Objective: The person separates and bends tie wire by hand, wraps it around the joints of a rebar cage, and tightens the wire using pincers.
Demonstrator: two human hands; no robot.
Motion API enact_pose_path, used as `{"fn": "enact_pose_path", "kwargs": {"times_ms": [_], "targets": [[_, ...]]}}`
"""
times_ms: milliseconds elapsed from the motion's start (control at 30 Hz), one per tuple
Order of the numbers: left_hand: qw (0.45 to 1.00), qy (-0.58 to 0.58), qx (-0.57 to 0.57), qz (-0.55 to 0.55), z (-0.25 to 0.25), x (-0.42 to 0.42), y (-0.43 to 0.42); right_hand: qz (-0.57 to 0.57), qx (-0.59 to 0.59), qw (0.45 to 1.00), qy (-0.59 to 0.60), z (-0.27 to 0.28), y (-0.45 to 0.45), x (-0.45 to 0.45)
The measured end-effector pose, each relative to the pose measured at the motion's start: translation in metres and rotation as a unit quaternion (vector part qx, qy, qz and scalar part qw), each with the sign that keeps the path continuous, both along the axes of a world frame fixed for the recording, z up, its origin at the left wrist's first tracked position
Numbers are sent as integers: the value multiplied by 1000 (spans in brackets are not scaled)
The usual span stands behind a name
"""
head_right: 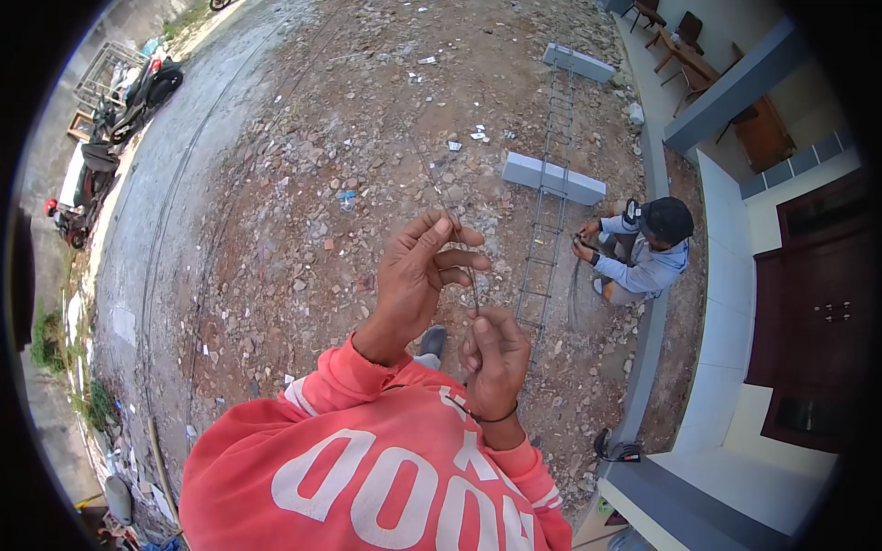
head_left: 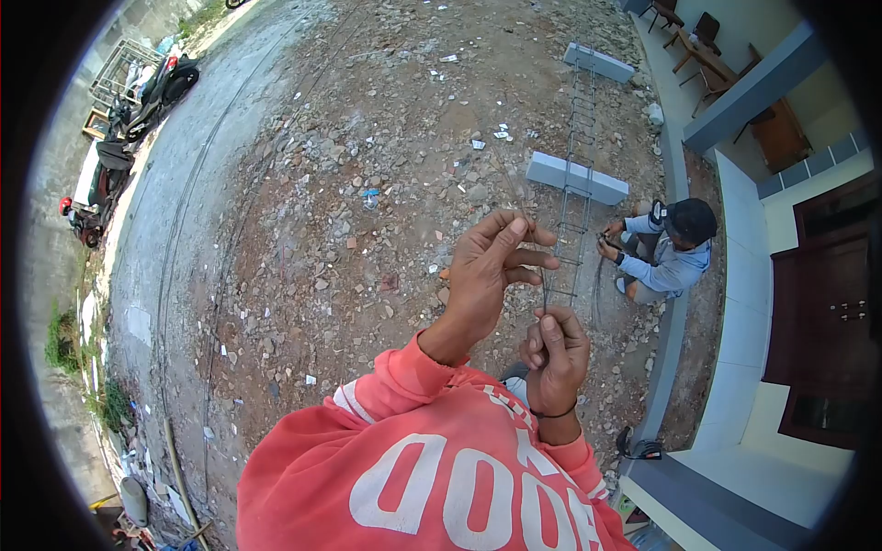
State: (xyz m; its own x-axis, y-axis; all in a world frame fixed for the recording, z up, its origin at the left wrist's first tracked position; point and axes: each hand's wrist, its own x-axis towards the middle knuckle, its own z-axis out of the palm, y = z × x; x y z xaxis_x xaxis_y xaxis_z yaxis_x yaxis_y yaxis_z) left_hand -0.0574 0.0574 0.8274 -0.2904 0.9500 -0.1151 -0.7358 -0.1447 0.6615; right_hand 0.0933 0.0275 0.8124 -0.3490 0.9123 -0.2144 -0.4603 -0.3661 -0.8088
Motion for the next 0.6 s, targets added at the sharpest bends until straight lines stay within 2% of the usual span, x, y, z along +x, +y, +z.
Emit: {"fn": "enact_pose_path", "kwargs": {"times_ms": [167, 233, 333, 600], "targets": [[1000, -1, 15, 1, 0, -1, -1, -1, 1, 1000, -3, 0, -1, 0], [998, 57, 1, 31, 5, -1, 0, 2, 8, 1000, -6, -1, -2, 1], [995, 83, 4, 46, 11, -6, 2, 5, 19, 1000, -15, 0, -2, 1], [997, 58, 26, 37, 30, -14, 12, 9, 16, 1000, -3, 2, -1, 4]]}}
